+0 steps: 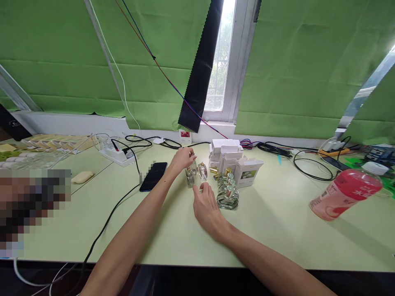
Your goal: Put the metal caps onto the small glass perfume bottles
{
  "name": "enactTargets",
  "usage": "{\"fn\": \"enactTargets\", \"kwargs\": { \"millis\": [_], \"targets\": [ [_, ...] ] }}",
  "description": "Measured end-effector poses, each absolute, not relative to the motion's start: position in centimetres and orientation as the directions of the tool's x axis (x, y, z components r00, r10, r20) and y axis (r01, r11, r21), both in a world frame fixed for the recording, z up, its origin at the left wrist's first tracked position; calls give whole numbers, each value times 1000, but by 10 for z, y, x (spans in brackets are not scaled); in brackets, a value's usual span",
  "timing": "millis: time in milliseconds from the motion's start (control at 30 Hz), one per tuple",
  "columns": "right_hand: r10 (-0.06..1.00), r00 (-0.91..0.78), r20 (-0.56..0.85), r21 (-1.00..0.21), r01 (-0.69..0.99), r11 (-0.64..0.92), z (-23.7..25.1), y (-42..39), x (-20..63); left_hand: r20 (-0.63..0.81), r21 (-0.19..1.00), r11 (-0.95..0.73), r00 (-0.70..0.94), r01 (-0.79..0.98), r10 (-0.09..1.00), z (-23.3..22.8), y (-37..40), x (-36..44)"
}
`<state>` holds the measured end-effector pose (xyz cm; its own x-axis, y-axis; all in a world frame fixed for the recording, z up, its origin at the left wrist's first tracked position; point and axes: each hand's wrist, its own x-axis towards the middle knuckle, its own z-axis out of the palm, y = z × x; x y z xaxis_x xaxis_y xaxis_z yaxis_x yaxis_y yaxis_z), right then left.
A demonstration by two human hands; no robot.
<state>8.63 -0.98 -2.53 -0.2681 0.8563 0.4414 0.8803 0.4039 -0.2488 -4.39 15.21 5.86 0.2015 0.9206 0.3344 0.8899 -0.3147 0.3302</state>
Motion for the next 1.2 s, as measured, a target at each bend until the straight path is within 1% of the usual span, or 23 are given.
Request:
{"fn": "enactTargets", "kwargs": {
  "millis": [200,467,633,1000,1200],
  "targets": [
    [850,-276,449,-239,879,412,-24,-11,87,316,341,-355,250,870,915,61,161,-41],
    [832,-276,481,-218,881,419,-32,-6,85,273,401,-446,360,800,892,60,167,-40],
    [810,-311,497,-200,867,456,-32,-8,87,261,434,-485,409,759,874,60,167,-38],
    [771,-341,538,-162,856,492,-36,-5,88,282,467,-521,438,715,854,54,172,-27],
    [782,-339,523,-169,858,485,-37,-5,88,281,497,-530,451,687,847,50,176,-18]
  ]
}}
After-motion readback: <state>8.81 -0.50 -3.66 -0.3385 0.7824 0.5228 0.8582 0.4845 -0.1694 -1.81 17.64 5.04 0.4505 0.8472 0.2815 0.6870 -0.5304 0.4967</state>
